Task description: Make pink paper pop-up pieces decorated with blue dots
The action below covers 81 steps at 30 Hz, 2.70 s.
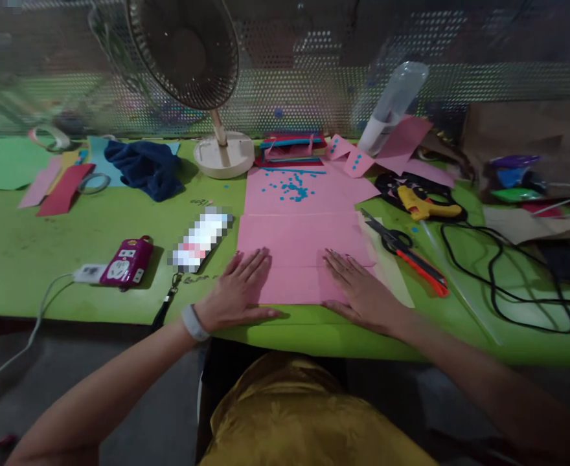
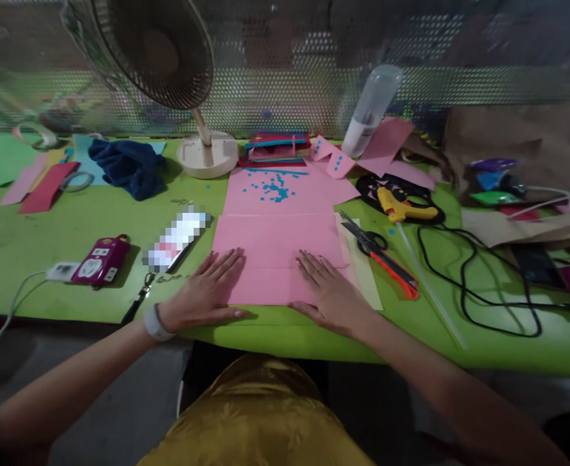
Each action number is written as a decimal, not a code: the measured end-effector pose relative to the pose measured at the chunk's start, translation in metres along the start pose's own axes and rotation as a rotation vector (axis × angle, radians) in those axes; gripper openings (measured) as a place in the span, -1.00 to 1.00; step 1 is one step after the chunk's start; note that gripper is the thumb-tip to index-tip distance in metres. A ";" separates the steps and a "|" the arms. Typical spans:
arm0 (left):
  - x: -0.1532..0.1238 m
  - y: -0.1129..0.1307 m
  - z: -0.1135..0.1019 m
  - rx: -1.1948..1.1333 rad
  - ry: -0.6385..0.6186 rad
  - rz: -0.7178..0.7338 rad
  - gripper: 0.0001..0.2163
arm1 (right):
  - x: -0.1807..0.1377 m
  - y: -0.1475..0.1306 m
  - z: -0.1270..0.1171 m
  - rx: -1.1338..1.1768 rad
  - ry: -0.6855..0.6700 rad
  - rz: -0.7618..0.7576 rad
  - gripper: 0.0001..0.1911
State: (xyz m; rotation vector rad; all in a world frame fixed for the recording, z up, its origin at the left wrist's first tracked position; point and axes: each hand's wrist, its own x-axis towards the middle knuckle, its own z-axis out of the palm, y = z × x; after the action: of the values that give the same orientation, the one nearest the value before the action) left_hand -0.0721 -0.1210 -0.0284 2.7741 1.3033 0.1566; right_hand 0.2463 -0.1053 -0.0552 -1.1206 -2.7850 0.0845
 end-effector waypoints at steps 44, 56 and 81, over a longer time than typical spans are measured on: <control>-0.003 -0.007 -0.006 0.093 0.232 -0.157 -0.17 | -0.030 0.011 -0.033 -0.187 0.269 0.264 -0.57; 0.047 -0.010 -0.003 0.011 0.084 0.045 -0.76 | 0.042 0.015 -0.021 -0.267 0.104 -0.184 -0.73; 0.054 -0.014 0.001 -0.020 0.161 0.058 -0.78 | 0.053 0.009 -0.019 -0.184 0.138 -0.065 -0.77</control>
State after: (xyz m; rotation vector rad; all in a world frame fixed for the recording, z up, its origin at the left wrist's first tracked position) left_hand -0.0483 -0.0699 -0.0279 2.8342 1.2465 0.4027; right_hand 0.2176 -0.0625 -0.0317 -1.0295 -2.7460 -0.2506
